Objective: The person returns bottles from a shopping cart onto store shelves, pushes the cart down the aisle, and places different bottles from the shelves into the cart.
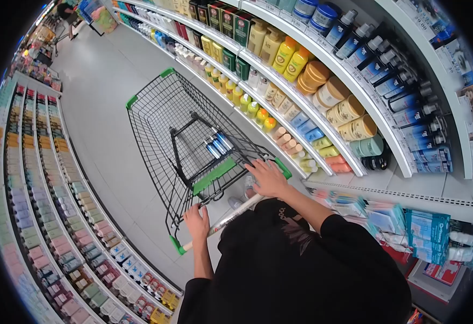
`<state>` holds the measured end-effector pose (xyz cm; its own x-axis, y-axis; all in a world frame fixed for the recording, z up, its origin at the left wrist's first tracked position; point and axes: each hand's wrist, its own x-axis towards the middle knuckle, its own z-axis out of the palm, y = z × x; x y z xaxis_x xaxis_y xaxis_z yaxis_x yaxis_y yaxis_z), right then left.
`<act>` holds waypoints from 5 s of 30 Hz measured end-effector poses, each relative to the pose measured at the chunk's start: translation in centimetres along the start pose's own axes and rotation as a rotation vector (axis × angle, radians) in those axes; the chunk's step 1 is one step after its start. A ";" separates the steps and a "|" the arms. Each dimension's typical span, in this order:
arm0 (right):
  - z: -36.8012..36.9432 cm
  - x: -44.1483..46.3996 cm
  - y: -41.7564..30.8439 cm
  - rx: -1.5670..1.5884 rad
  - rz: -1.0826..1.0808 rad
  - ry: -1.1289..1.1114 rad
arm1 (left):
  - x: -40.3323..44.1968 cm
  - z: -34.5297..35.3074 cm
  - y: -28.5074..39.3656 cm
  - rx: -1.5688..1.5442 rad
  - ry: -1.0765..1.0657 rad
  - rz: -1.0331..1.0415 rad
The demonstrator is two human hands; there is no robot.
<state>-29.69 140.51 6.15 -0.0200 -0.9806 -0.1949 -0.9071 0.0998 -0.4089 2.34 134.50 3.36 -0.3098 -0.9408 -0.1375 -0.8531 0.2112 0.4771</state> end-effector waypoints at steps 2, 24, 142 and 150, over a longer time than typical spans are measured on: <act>0.0 0.1 0.5 -0.008 -0.003 -0.029 | -0.3 0.3 0.3 0.051 0.060 0.076; 1.3 -7.2 0.5 0.100 0.045 0.113 | -7.6 1.9 1.0 -0.153 0.118 0.070; -13.5 -5.1 2.6 1.935 -0.058 0.533 | 9.1 -1.4 7.0 -0.453 -0.092 -0.079; -22.6 -8.8 8.8 1.488 0.078 1.063 | 11.5 -2.3 7.7 -0.609 -0.001 -0.264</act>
<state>-47.05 146.19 24.40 -0.8049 -0.5864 0.0906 0.1804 -0.3873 -0.9041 -6.78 124.71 7.44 -0.1231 -0.9402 -0.3176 -0.5109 -0.2143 0.8325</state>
